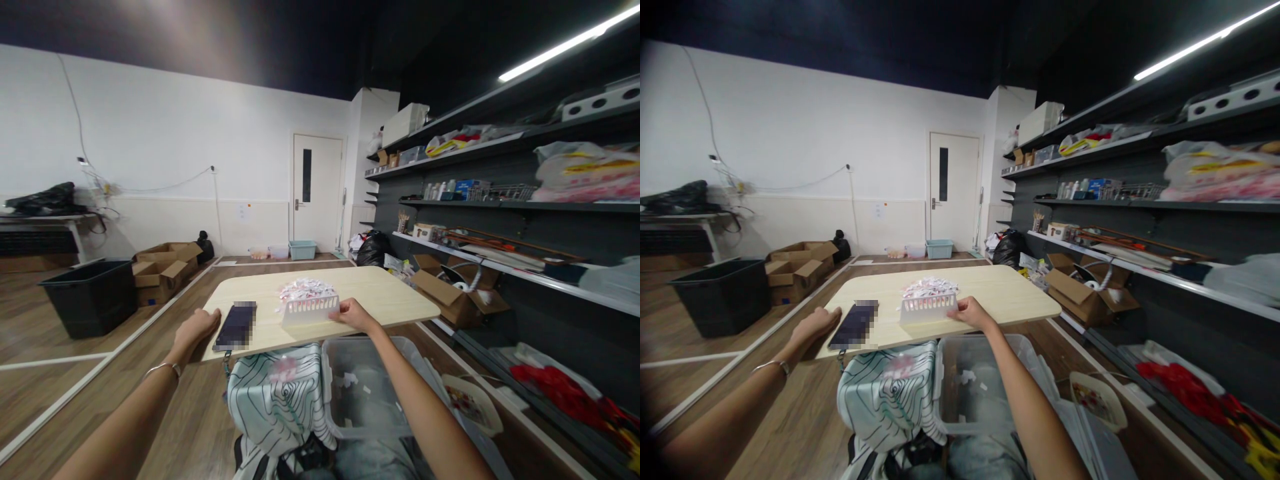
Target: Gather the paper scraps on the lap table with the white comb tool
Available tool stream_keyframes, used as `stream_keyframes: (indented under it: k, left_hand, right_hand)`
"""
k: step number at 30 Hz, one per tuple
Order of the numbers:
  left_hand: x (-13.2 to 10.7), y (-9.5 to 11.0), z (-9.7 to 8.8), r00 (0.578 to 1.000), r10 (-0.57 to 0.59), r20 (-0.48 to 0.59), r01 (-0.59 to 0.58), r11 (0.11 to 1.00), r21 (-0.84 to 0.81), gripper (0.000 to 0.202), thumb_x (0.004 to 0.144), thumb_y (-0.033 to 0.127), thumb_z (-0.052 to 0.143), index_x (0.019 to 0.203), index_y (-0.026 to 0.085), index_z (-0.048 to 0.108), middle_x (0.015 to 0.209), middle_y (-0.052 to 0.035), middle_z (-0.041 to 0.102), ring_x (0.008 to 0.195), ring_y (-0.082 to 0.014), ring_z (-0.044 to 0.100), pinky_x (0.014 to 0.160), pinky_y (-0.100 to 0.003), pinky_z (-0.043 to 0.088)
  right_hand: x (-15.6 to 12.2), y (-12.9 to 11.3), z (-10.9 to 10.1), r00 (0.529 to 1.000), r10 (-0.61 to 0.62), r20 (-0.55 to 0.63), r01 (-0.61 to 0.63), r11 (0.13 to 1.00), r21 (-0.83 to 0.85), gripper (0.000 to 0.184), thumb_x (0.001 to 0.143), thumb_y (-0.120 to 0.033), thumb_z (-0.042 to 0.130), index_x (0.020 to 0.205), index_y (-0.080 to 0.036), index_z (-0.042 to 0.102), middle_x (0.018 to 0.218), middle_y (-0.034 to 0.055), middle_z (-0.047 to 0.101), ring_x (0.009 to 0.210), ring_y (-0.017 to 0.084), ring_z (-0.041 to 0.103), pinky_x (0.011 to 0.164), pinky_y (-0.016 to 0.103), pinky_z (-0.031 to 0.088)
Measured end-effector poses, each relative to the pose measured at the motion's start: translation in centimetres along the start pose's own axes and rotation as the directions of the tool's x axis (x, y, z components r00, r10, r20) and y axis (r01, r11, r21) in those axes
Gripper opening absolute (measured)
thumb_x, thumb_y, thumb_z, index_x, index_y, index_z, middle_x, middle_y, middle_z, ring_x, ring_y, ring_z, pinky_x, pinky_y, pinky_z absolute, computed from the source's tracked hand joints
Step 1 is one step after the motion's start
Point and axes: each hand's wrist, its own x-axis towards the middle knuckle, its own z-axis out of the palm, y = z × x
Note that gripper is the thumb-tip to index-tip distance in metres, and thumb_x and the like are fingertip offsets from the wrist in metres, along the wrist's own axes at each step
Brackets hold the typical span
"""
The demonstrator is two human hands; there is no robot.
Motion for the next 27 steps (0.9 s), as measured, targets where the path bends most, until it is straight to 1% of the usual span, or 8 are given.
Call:
stream_keyframes:
  k: [4,9,15,22,27]
  left_hand:
    - [-0.2,0.2,-0.2,1.000,-0.012,-0.007,0.012,1.000,-0.009,0.084,0.090,0.060,0.034,0.130,-0.008,0.063,0.117,-0.0355,0.071,0.109,-0.0481,0.070,0.090,-0.053,0.052]
    - [0.0,0.0,-0.1,1.000,0.002,-0.013,-0.002,1.000,0.000,0.086,0.088,0.061,0.037,0.131,-0.010,0.062,0.118,-0.0365,0.070,0.108,-0.0490,0.070,0.088,-0.053,0.053]
    - [0.1,-0.1,0.0,1.000,0.009,-0.010,-0.009,1.000,0.017,0.085,0.090,0.061,0.033,0.130,-0.007,0.063,0.118,-0.0346,0.071,0.110,-0.0455,0.070,0.090,-0.049,0.053]
    - [0.0,-0.1,0.0,1.000,0.009,0.005,-0.009,1.000,0.012,0.089,0.090,0.063,0.032,0.134,-0.009,0.060,0.122,-0.0361,0.069,0.112,-0.0474,0.069,0.091,-0.051,0.052]
    - [-0.1,0.0,0.0,1.000,0.014,-0.011,-0.014,1.000,0.005,0.086,0.089,0.062,0.034,0.131,-0.009,0.062,0.119,-0.0354,0.070,0.110,-0.0476,0.070,0.089,-0.051,0.053]
  right_hand:
    - [-0.2,-0.2,0.0,1.000,0.005,0.009,-0.005,1.000,-0.020,0.058,0.058,-0.068,0.088,0.070,-0.012,0.076,0.063,-0.0006,0.064,0.062,0.013,0.051,0.060,0.026,0.040]
    - [-0.3,-0.6,0.0,0.999,0.011,0.051,-0.012,1.000,0.010,0.056,0.058,-0.063,0.091,0.075,-0.011,0.079,0.067,0.0011,0.068,0.064,0.013,0.052,0.060,0.025,0.039]
    - [-0.5,-0.8,0.1,0.998,0.011,0.067,-0.014,0.999,0.035,0.055,0.058,-0.061,0.091,0.078,-0.011,0.081,0.072,0.0027,0.072,0.066,0.014,0.055,0.062,0.026,0.042]
    - [-0.7,-1.1,0.0,0.996,0.016,0.092,-0.019,0.999,0.029,0.053,0.058,-0.059,0.092,0.082,-0.012,0.083,0.078,0.0052,0.076,0.069,0.016,0.058,0.064,0.027,0.044]
    - [-0.8,-1.4,0.0,0.996,0.031,0.087,-0.033,0.999,0.019,0.054,0.058,-0.060,0.092,0.078,-0.011,0.081,0.075,0.0046,0.073,0.066,0.014,0.055,0.060,0.026,0.042]
